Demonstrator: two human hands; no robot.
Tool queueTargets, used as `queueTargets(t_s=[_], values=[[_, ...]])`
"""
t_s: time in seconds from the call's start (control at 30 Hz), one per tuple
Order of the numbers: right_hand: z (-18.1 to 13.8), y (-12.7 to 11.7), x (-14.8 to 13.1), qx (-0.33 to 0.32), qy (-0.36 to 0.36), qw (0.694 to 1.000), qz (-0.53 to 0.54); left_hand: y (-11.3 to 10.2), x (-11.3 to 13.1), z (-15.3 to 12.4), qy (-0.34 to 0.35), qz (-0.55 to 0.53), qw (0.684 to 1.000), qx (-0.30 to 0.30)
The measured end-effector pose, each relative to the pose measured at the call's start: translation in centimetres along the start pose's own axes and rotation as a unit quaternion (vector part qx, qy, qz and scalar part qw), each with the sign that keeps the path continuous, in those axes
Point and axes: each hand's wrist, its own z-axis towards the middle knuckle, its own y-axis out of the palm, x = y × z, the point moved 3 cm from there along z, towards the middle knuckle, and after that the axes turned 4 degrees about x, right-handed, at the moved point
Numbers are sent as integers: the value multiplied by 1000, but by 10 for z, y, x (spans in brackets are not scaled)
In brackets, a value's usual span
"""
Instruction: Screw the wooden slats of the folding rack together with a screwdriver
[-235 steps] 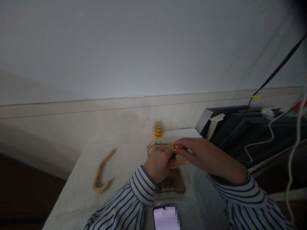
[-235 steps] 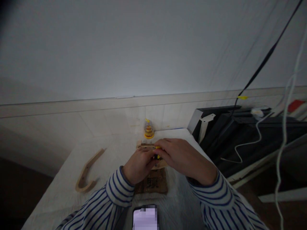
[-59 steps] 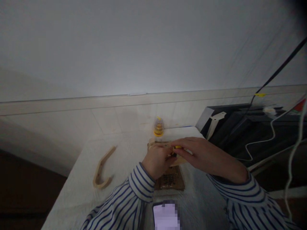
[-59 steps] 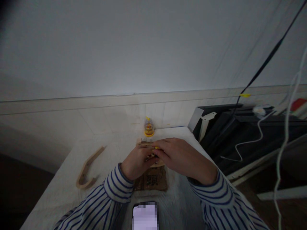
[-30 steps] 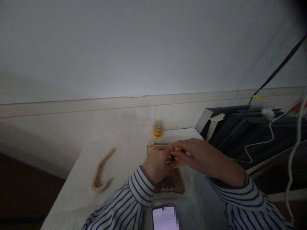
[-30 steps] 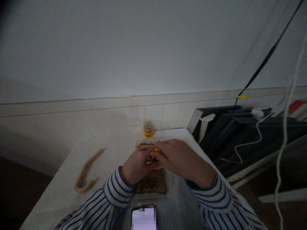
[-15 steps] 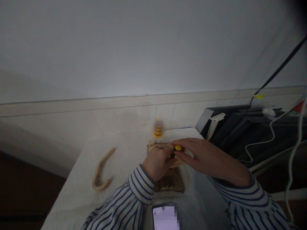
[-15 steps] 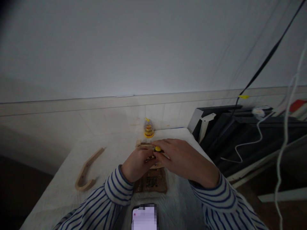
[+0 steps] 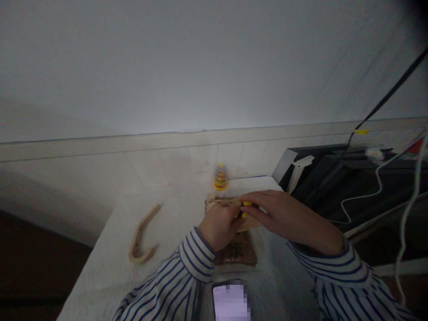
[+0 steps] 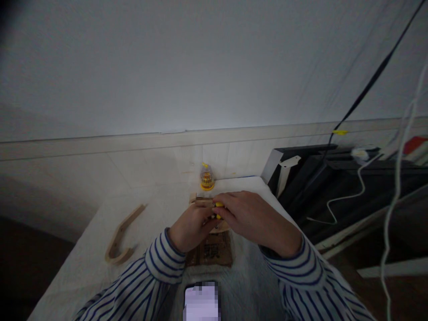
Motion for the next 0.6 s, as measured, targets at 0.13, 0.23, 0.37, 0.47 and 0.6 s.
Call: queueTargets(t_s=[0.13, 0.23, 0.37, 0.47, 0.6], values=[[1, 1, 0, -1, 7, 1000, -9, 2, 0, 0, -1, -1, 1000, 1], [1, 1, 1, 2, 6, 1000, -17, 3, 1, 0, -1, -2, 1000, 0], [0, 2, 1, 4, 5, 1000, -24, 2, 2, 0, -9, 5, 1000, -8], [1, 2, 1, 2, 9, 1000, -26, 2, 4, 1, -4, -4, 1000, -8], [0, 2, 1, 11, 3, 1000, -23, 2, 5, 2, 0, -16, 1000, 0]])
